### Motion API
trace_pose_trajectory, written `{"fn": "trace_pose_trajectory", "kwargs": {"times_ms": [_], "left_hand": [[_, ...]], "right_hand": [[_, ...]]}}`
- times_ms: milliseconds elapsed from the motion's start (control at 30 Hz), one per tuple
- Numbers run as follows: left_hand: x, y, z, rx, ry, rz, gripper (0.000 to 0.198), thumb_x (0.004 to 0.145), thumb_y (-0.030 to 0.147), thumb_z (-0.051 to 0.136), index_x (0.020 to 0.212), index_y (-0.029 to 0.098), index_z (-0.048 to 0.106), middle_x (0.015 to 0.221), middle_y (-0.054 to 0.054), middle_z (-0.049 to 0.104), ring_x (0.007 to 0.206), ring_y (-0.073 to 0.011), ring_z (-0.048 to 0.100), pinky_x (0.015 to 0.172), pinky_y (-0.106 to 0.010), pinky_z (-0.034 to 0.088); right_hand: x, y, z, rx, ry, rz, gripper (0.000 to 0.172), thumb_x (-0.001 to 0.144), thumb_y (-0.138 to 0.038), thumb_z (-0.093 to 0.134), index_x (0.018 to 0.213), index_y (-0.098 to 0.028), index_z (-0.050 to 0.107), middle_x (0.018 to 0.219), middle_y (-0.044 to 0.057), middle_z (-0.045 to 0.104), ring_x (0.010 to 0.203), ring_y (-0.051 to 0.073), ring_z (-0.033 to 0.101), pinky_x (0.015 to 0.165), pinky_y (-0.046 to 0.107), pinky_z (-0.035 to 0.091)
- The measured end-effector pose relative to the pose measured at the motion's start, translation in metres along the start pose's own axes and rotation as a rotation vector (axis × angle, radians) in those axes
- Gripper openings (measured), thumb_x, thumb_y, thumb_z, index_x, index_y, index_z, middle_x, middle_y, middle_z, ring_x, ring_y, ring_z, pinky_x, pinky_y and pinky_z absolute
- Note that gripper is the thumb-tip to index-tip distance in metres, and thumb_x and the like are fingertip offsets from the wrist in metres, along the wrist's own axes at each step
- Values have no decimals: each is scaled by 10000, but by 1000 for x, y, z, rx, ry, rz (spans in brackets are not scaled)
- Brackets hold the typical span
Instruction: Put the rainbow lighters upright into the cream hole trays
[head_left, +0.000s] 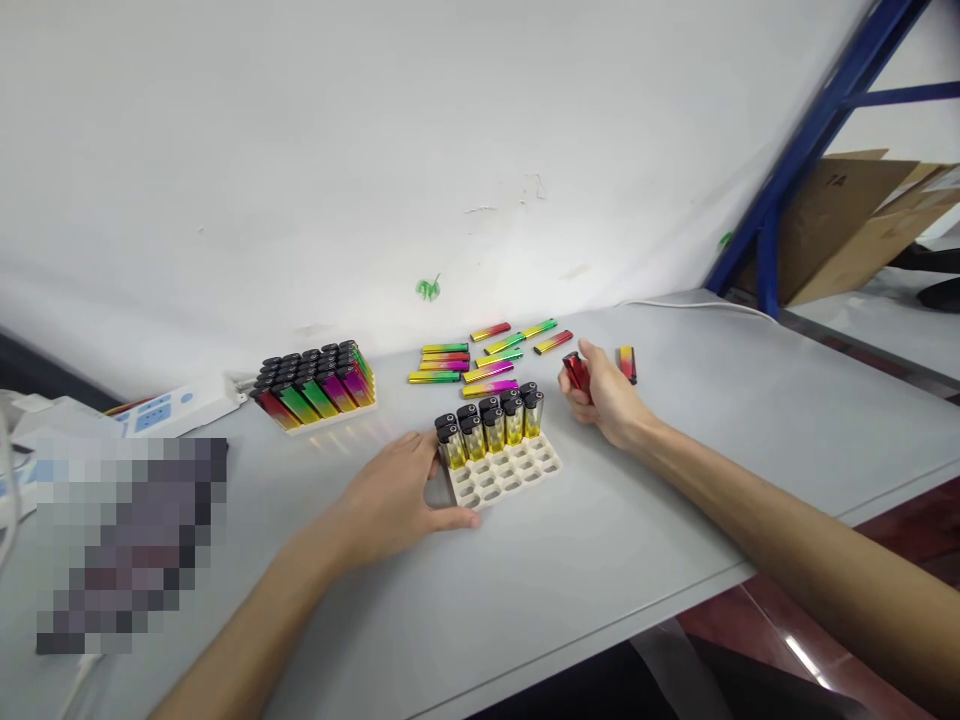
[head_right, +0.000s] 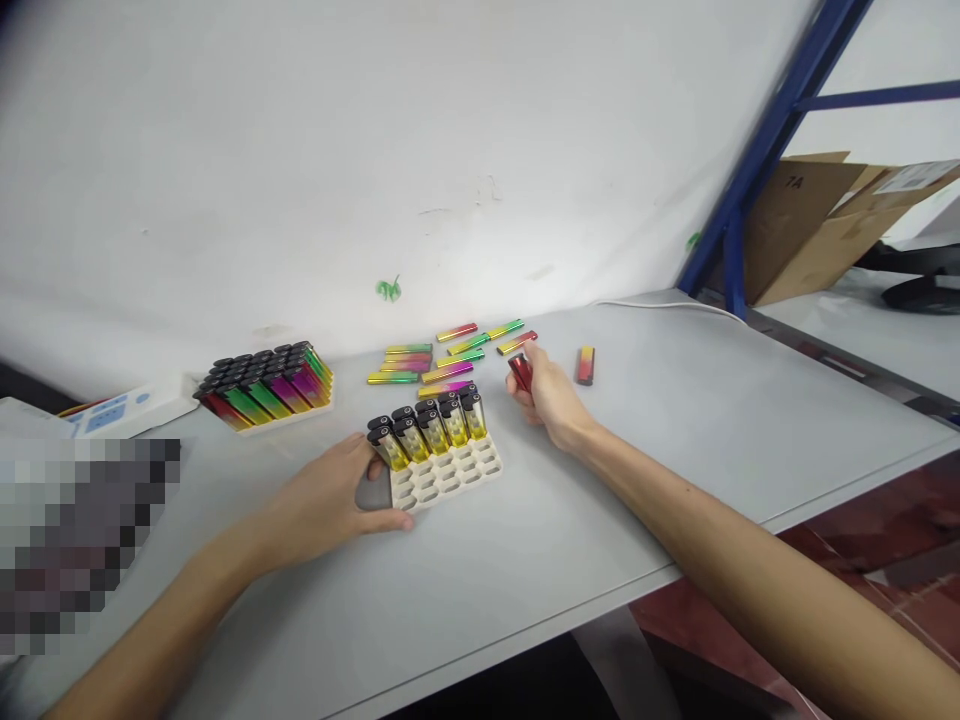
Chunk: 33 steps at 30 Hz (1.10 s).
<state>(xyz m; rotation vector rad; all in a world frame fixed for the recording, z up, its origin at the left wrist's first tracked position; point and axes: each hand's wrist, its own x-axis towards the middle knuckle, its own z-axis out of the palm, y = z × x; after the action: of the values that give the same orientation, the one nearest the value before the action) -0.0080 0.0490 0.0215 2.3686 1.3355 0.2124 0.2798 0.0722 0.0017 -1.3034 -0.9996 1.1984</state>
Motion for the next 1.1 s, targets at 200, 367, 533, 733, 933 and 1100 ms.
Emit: {"fn": "trace_pose_trajectory", "kwargs": {"times_ms": [200,367,533,733,933,1100], "left_hand": [[1,0,-1,12,-13,14,574,683,732,742,974,259,598,925,-49,667,875,-306,648,744,-413,513],[1,1,-1,2,10,17,567,665,713,760,985,265,621,961,-50,681,915,-320,658,750,-413,514],[1,1,-1,-14,2,55,612,686,688,766,1094,253,628,1054,-73,691,1014,-341,652,833,-433,520],[0,3,-2,2,-17,38,583,693,712,743,1001,234,614,1024,-75,687,977,-341,660,811,-434,520],[-1,5,-3,11,-31,39,546,704,702,744,948,235,600,1028,-79,679,981,-339,644,806,-446,511],[-2,6,-4,-7,-12,35,514,689,669,768,895,242,569,1004,-65,682,951,-337,657,779,-438,507]], "right_hand": [[-23,-17,-7,-336,56,-376,429,982,-603,462,916,-210,619,802,12,582,709,157,554,673,299,440],[-63,-45,-8,-636,69,-522,320,873,-533,703,807,-226,641,898,49,703,819,203,592,764,354,451],[-87,-55,23,-633,-192,-493,256,887,-480,717,928,-230,676,834,34,729,719,190,629,680,335,490],[-81,-42,70,-921,-296,-591,94,897,-262,742,959,-227,680,897,8,729,767,163,648,644,281,454],[-80,-31,86,-1171,-252,-570,110,959,-305,650,973,-202,689,941,55,753,738,190,660,588,298,372],[-81,-31,93,-1346,-201,-514,252,981,-404,603,876,-190,684,774,66,739,634,202,633,514,309,269]]}}
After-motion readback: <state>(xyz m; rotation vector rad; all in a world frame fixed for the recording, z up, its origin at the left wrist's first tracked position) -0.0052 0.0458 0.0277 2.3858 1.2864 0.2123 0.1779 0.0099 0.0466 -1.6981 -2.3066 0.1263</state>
